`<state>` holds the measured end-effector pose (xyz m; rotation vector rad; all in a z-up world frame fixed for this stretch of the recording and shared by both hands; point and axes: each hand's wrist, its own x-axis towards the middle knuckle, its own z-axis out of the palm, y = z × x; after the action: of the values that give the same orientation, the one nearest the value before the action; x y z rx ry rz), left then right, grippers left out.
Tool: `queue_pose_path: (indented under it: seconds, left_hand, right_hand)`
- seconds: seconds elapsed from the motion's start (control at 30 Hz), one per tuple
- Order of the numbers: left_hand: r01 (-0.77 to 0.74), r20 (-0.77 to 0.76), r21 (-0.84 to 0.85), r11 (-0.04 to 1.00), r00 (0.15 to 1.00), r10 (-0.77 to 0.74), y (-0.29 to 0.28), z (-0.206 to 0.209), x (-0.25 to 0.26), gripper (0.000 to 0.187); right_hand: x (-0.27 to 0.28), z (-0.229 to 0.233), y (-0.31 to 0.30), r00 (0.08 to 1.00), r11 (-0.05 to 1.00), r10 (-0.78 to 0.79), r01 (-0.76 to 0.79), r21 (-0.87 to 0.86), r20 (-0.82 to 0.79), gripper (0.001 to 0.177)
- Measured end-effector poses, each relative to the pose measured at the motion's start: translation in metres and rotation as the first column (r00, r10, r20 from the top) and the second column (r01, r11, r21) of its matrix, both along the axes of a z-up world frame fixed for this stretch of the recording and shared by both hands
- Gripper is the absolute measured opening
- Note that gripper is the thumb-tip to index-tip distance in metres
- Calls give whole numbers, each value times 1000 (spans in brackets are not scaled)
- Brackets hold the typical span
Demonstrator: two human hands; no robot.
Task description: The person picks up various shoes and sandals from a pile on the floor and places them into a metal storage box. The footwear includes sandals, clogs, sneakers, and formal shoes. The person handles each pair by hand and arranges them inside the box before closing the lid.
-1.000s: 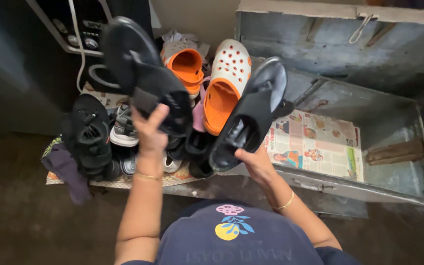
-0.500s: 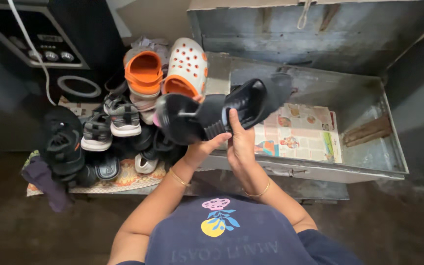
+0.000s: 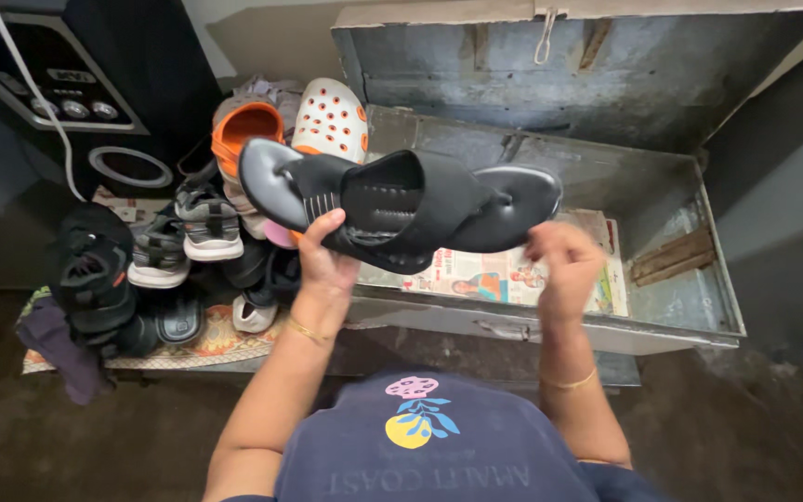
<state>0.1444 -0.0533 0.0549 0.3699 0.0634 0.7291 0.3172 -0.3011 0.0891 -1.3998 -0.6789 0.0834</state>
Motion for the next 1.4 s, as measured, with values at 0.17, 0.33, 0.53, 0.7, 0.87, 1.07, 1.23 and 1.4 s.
queue_pose_path:
  seconds: [0.17,0.33,0.53,0.7,0.87,1.07,1.23,1.4]
  left_hand:
    - [25,-49,164,986,999,-17,-3,0,9,52]
    - [-31,7,90,995,1000,30,-8,7,18,72]
    - [-132,-94,63,989,986,138,-17,-1,33,83]
    - [-141,-165,65,988,975,150,-14,-17,35,79]
    - [31,-118,91,995,993,-20,-30,-29,49,78]
    - [272,-538,672,689,818,202,-35,-45,99,77]
    - [412,-347,907,85,616,707,-35,-63,94,81]
    - [498,81,777,-386,529,845,-55,-82,82,86]
  right_hand:
    - [11,29,13,979,974,201,-196,117,-31,31]
    - [-13,-11,30,953,978,199,-208,-16,-230,25]
    - [-33,-27,39,951,986,167,-158,56,-260,30]
    - [-42,-65,37,904,949,253,-302,-95,-344,37]
    - [-4,-63,14,503,759,573,-623,188,-648,60]
    - [28,-47,-5,659,724,563,-684,-86,-499,78]
    - [85,-56,-33,655,880,226,-455,-136,-721,55]
    - [159,-78,-43,926,776,138,-321,-543,-351,54]
